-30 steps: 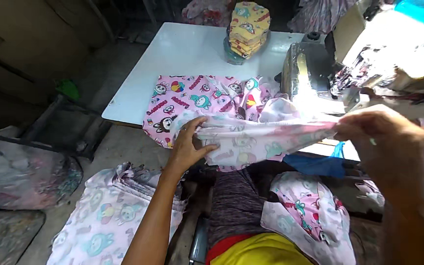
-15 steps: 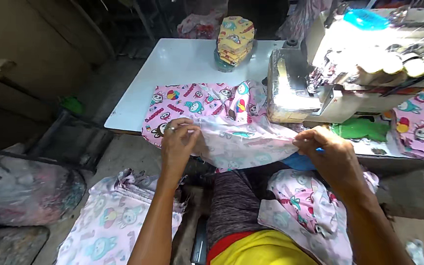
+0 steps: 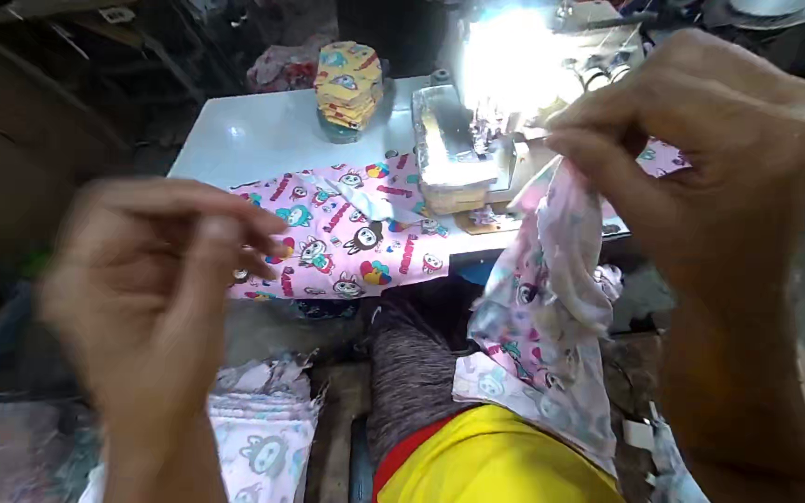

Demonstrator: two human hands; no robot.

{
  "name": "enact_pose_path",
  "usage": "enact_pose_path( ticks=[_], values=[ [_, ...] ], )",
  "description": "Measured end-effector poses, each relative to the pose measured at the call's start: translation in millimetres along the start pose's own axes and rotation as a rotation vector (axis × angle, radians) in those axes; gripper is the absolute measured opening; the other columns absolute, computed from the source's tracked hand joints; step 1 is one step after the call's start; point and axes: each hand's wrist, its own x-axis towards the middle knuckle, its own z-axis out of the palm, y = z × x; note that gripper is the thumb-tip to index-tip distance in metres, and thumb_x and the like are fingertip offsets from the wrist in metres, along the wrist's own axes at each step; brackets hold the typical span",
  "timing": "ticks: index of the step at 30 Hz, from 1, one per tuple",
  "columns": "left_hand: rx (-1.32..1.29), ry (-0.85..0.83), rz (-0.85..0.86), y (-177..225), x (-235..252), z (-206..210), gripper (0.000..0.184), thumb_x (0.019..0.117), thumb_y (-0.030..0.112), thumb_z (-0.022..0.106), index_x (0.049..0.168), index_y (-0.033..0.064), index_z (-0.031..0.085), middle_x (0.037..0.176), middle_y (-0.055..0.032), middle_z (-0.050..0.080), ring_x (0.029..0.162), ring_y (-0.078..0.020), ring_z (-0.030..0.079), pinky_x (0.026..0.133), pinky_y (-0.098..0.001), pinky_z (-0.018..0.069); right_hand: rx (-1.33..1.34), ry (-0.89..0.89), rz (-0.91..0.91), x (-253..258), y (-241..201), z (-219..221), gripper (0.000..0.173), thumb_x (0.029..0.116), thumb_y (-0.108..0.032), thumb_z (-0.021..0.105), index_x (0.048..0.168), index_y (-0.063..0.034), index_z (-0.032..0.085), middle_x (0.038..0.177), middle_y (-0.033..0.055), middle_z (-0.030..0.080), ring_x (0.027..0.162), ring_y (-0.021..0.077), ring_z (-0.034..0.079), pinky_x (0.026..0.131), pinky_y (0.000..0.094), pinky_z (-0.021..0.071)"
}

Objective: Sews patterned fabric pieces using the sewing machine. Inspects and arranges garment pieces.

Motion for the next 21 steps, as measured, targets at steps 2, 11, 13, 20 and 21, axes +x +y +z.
enact_pose_path(
  ticks=[2, 11, 13, 20, 21],
  values=[
    [0.234, -0.088, -0.055, -13.8, -9.1, 30.7, 0.027, 0.108, 0.025, 0.05, 0.125, 0.0083, 0.062, 0.122, -0.0004, 0.068, 0.108, -0.0105, 0.067, 0.093, -0.0315, 0.0568, 0.019, -0.006, 0.018, -9.0, 6.9, -6.6, 0.018, 0.1024, -0.015, 0.063, 0.11, -0.0026, 0.073, 0.099, 0.0108, 0.068, 0.088, 0.0112, 0.063, 0.078, 0.0246, 0.0512],
    [0.871, -0.202, -0.57, -203.6, -7.3, 44.6, 0.076, 0.1053, 0.063, 0.031, 0.161, 0.0114, 0.034, 0.166, -0.0282, 0.022, 0.151, -0.0577, 0.012, 0.111, -0.0831, 0.0044, 0.061, 0.023, 0.155, -28.0, 22.6, -28.6, 0.018, 0.0985, -0.02, 0.068, 0.108, -0.0063, 0.076, 0.102, 0.0066, 0.072, 0.09, 0.0101, 0.066, 0.08, 0.0276, 0.0543],
    [0.902, -0.255, -0.549, -226.1, 8.5, 38.9, 0.077, 0.1044, 0.066, 0.028, 0.162, 0.015, 0.032, 0.167, -0.026, 0.022, 0.152, -0.0555, 0.011, 0.112, -0.0823, 0.0027, 0.065, 0.02, 0.148, -25.6, 24.5, -25.2, 0.019, 0.0987, -0.021, 0.068, 0.108, -0.0062, 0.076, 0.102, 0.0069, 0.072, 0.09, 0.0102, 0.066, 0.081, 0.0282, 0.0538],
    [0.652, -0.201, -0.318, -251.0, 36.5, 20.4, 0.053, 0.1085, 0.037, 0.047, 0.146, 0.0002, 0.054, 0.154, -0.032, 0.041, 0.144, -0.0552, 0.035, 0.112, -0.0767, 0.0246, -0.028, -0.025, -0.027, 1.1, 4.7, -5.4, 0.014, 0.0995, -0.013, 0.067, 0.104, -0.002, 0.075, 0.094, 0.0103, 0.069, 0.088, 0.0111, 0.063, 0.077, 0.0239, 0.0496],
    [0.543, -0.111, -0.29, -237.9, 34.0, 25.2, 0.044, 0.1088, 0.028, 0.047, 0.137, -0.0033, 0.059, 0.147, -0.0321, 0.048, 0.136, -0.0518, 0.045, 0.109, -0.0703, 0.0351, -0.019, -0.029, -0.055, 4.5, 4.5, -4.1, 0.014, 0.0994, -0.012, 0.067, 0.103, -0.001, 0.075, 0.093, 0.0114, 0.069, 0.087, 0.012, 0.063, 0.076, 0.024, 0.0493]
  ],
)
